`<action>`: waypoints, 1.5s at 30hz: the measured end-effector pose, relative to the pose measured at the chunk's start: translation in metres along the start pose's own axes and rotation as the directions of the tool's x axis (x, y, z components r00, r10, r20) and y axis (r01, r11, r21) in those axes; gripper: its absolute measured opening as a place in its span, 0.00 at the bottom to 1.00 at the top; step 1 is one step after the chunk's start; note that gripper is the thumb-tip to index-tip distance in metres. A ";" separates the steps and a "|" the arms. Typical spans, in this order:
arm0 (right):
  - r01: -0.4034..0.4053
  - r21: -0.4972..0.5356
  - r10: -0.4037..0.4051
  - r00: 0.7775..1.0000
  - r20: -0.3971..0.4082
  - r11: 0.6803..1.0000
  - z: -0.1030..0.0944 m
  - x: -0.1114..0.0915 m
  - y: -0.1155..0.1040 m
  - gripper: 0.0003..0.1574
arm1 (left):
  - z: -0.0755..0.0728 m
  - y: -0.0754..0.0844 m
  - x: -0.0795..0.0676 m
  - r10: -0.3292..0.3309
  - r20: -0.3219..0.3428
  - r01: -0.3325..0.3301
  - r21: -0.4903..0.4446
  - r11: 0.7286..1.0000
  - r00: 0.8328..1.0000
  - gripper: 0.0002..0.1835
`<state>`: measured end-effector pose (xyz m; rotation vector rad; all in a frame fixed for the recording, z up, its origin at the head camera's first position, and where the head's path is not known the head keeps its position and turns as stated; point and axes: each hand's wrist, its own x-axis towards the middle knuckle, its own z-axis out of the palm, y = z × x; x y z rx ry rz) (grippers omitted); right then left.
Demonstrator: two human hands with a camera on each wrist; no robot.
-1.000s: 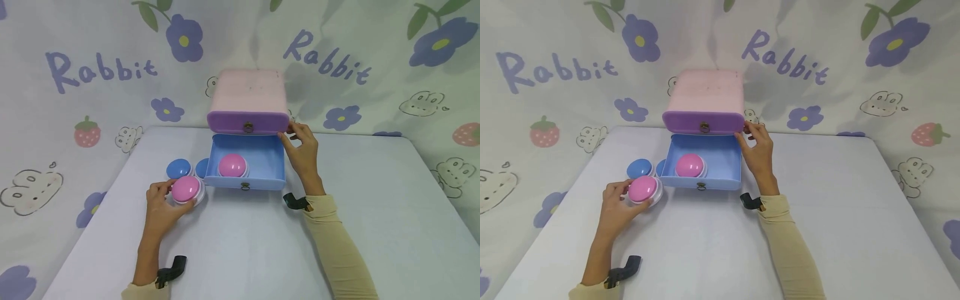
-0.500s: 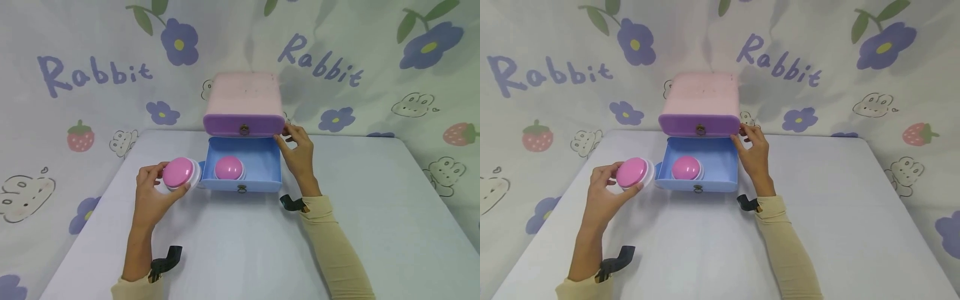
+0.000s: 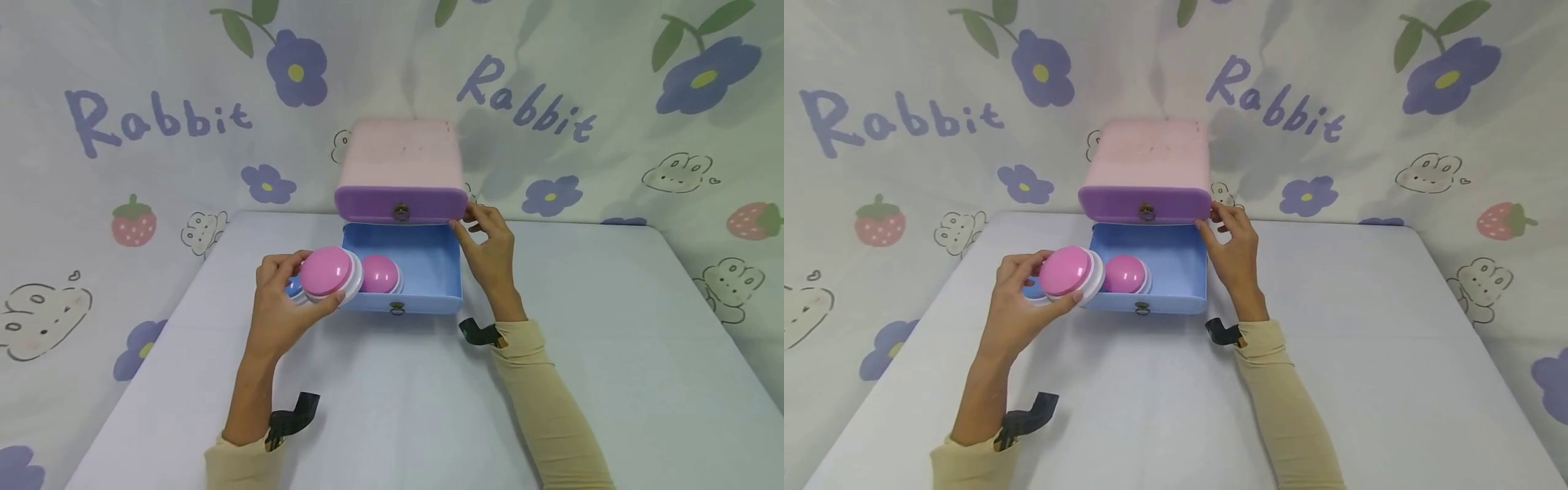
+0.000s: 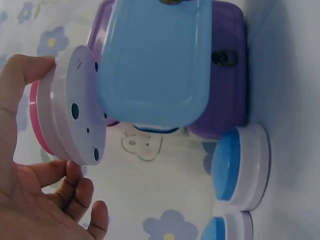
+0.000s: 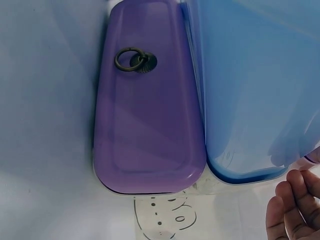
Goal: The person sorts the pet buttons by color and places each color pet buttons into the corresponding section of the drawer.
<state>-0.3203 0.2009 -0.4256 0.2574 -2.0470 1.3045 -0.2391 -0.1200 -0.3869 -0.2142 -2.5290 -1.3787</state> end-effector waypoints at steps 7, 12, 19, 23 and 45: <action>-0.009 -0.002 0.009 1.000 -0.001 1.000 -0.002 -0.004 0.003 0.28 | 0.019 0.012 0.008 0.078 0.003 -0.078 -0.041 0.996 0.997 0.40; -0.009 0.008 0.009 1.000 -0.004 1.000 -0.002 -0.005 0.004 0.28 | 0.034 0.023 0.013 0.115 0.025 -0.114 -0.040 0.993 0.993 0.42; 0.009 0.014 -0.009 1.000 -0.012 1.000 -0.001 -0.002 0.006 0.27 | 0.049 0.032 0.018 0.164 0.029 -0.162 -0.055 0.985 0.986 0.41; 0.007 0.007 -0.006 1.000 -0.006 1.000 0.000 0.000 0.006 0.27 | 0.058 0.035 0.021 0.192 0.030 -0.191 -0.054 0.980 0.981 0.40; 0.027 0.001 -0.027 1.000 0.002 1.000 0.001 0.001 0.004 0.26 | 0.099 0.055 0.029 0.344 0.058 -0.347 0.072 0.935 0.937 0.40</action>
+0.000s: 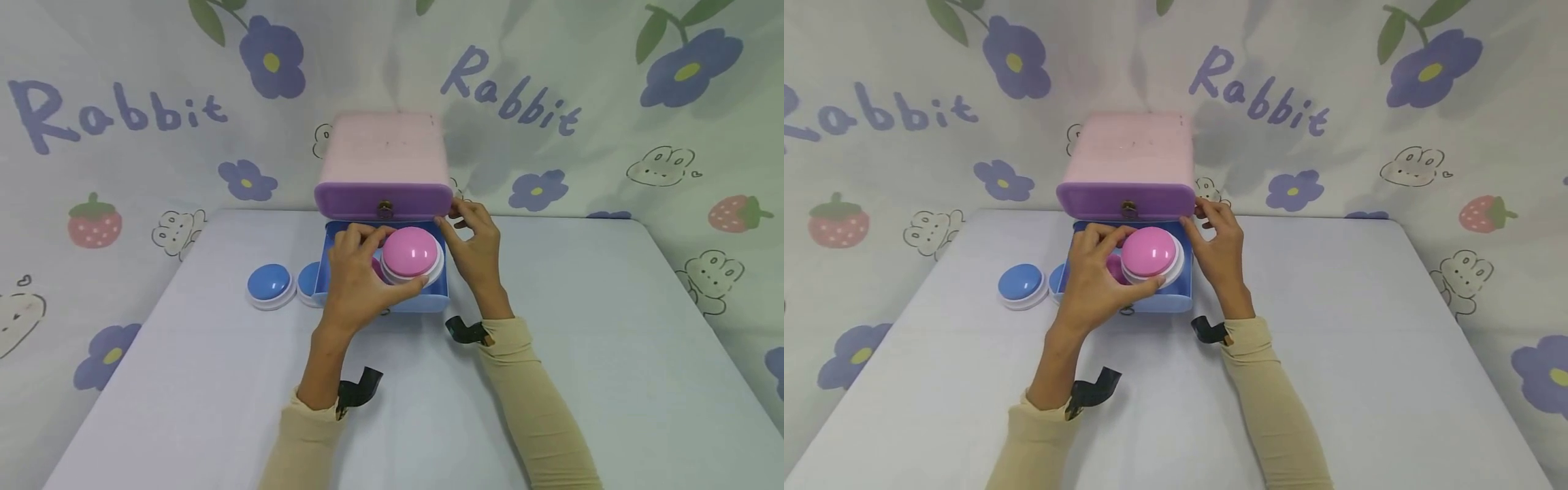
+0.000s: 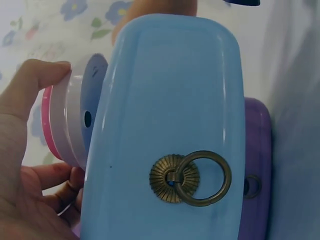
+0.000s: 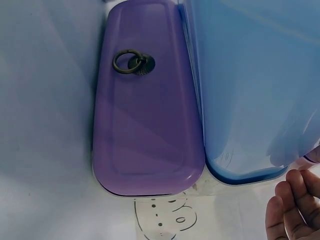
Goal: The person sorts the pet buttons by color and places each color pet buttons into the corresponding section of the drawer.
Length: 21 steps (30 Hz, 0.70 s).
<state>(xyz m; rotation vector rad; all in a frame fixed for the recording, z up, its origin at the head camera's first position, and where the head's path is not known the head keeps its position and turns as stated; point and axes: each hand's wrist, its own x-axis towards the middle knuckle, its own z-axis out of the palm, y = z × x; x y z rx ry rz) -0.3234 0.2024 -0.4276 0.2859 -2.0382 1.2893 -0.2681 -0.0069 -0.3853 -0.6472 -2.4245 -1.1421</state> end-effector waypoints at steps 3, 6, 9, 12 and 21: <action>-0.006 0.001 0.006 1.000 0.002 1.000 0.001 0.000 -0.001 0.27 | 0.001 0.000 0.000 -0.004 0.007 0.004 0.018 1.000 1.000 0.40; -0.006 0.006 0.006 1.000 0.001 1.000 0.001 0.001 -0.002 0.28 | 0.002 0.000 0.001 -0.002 0.010 0.002 0.037 0.999 1.000 0.40; -0.007 0.004 0.007 1.000 0.000 1.000 0.002 0.001 -0.002 0.28 | 0.003 -0.001 0.001 0.007 0.011 -0.008 0.059 0.998 1.000 0.41; -0.007 0.001 0.007 1.000 0.006 1.000 0.002 0.002 -0.002 0.28 | 0.004 -0.002 0.001 0.018 0.005 -0.018 0.078 0.997 1.000 0.41; -0.014 -0.015 0.015 1.000 0.007 1.000 0.000 -0.001 0.000 0.28 | 0.012 -0.001 0.000 0.029 0.006 -0.029 0.158 0.987 1.000 0.43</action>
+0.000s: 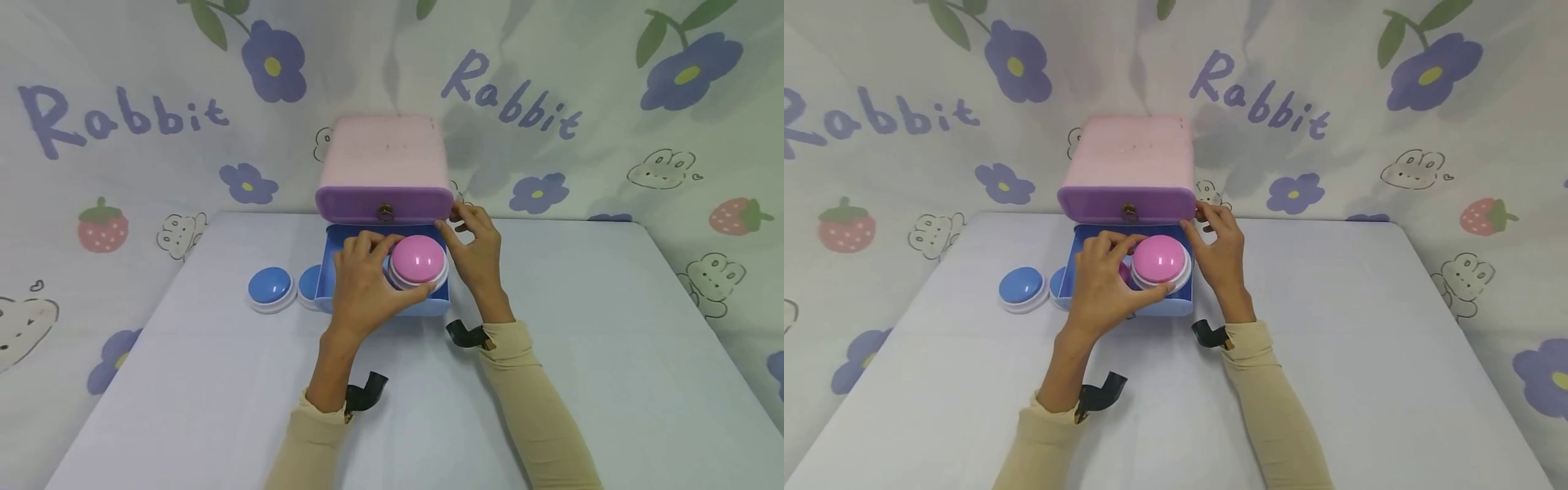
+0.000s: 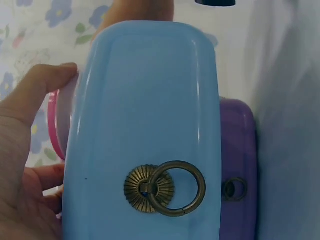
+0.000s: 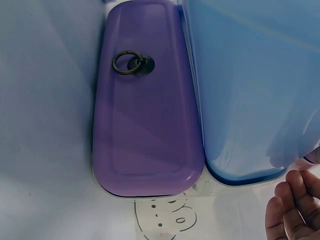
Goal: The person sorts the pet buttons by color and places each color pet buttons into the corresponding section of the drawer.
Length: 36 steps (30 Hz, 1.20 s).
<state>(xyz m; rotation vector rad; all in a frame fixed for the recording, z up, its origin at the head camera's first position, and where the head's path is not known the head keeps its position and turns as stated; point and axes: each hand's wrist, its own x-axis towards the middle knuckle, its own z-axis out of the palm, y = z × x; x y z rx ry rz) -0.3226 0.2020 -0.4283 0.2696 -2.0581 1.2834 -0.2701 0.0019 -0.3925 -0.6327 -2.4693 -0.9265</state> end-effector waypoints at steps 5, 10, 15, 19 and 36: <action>0.017 0.016 -0.017 1.000 -0.010 1.000 0.000 0.001 0.000 0.27 | -0.002 0.000 0.001 0.006 -0.023 -0.008 -0.074 0.997 1.000 0.39; 0.019 0.016 -0.019 1.000 -0.008 1.000 0.001 0.002 -0.001 0.27 | -0.007 -0.001 0.001 0.029 -0.030 -0.032 -0.135 0.990 0.999 0.34; 0.013 0.017 -0.013 1.000 -0.009 1.000 0.002 0.002 -0.003 0.28 | -0.021 -0.007 -0.004 0.048 -0.022 -0.052 -0.206 0.977 0.999 0.30; 0.005 0.024 -0.005 1.000 -0.021 1.000 0.001 0.003 -0.002 0.27 | -0.033 -0.015 -0.012 0.026 -0.006 -0.026 -0.259 0.965 1.000 0.28; -0.012 0.009 0.012 1.000 -0.008 1.000 0.001 0.006 0.001 0.28 | -0.064 -0.071 -0.042 -0.173 0.044 0.177 -0.368 0.913 0.984 0.30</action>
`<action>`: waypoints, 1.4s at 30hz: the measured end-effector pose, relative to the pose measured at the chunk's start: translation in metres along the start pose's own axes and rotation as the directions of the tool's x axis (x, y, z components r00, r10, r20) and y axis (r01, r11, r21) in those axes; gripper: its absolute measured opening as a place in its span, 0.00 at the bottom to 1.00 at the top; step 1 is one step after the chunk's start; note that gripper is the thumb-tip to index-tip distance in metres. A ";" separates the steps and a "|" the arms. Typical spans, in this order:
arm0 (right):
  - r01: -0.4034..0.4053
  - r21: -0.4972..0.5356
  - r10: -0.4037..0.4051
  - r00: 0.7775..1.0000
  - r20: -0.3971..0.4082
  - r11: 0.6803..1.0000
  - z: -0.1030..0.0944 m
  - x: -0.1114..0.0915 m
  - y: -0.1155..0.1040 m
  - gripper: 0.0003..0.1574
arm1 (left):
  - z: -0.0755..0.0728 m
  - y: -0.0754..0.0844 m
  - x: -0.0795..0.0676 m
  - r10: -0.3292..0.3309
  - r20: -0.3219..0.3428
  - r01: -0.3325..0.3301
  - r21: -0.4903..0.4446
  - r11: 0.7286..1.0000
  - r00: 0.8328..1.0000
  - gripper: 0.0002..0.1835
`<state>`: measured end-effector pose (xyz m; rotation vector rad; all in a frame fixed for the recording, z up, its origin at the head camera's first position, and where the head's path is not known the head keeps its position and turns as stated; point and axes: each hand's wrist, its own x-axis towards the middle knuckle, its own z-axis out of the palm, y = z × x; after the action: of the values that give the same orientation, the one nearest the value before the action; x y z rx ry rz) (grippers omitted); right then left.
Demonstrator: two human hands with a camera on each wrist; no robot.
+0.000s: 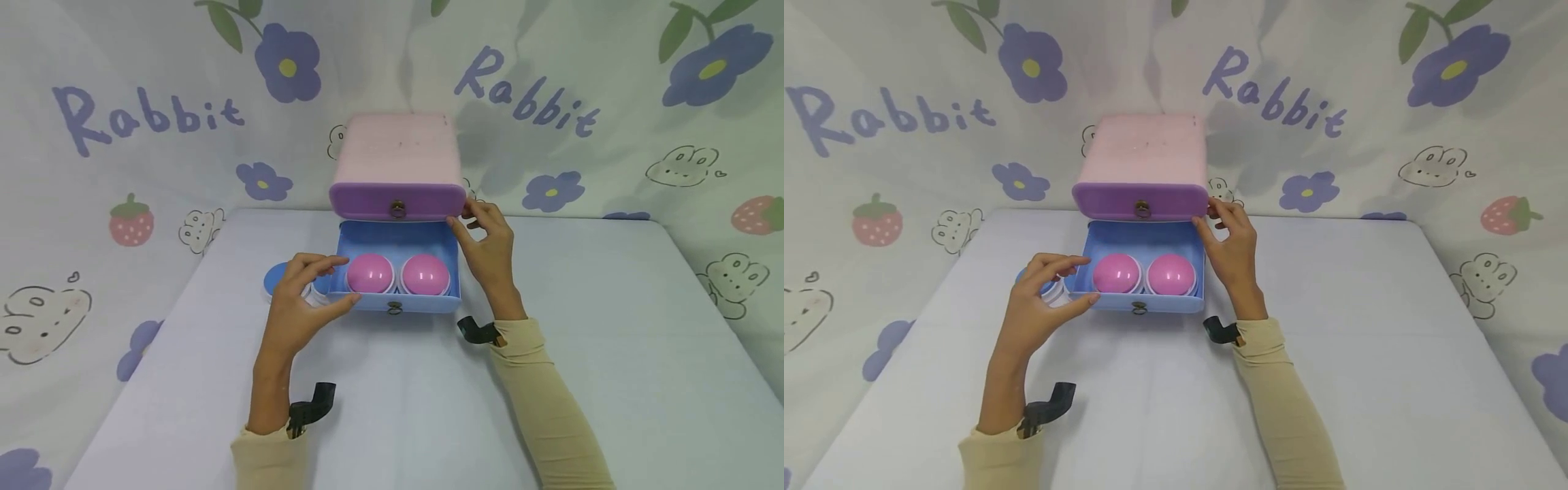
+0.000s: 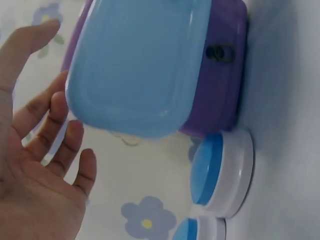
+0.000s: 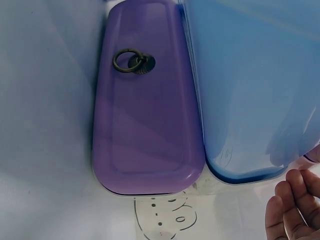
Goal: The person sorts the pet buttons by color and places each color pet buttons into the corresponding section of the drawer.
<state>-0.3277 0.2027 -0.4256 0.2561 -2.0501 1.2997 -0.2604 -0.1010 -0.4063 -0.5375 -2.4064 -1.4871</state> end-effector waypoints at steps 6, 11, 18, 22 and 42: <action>-0.005 0.006 0.005 1.000 -0.001 1.000 -0.001 0.000 -0.001 0.27 | -0.008 -0.009 0.000 -0.002 0.031 0.000 0.064 0.998 1.000 0.29; -0.006 0.008 0.007 1.000 -0.010 1.000 -0.001 0.000 0.001 0.28 | -0.008 -0.012 0.002 0.012 0.012 -0.013 0.074 0.997 1.000 0.29; -0.006 0.019 0.006 1.000 -0.015 1.000 -0.002 0.000 0.000 0.28 | -0.008 -0.011 0.005 0.003 -0.020 -0.001 0.103 0.995 1.000 0.31; -0.011 0.019 0.011 1.000 -0.018 1.000 -0.001 -0.001 0.000 0.29 | -0.008 -0.011 0.006 -0.001 -0.043 0.006 0.098 0.995 0.999 0.30; -0.031 0.032 0.031 0.999 -0.011 0.999 0.003 -0.001 -0.003 0.29 | 0.000 -0.020 0.012 -0.017 -0.140 0.022 0.032 0.999 0.990 0.28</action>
<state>-0.3263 0.1988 -0.4249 0.2318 -2.0326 1.3511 -0.2802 -0.1069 -0.4177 -0.3901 -2.3303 -1.4390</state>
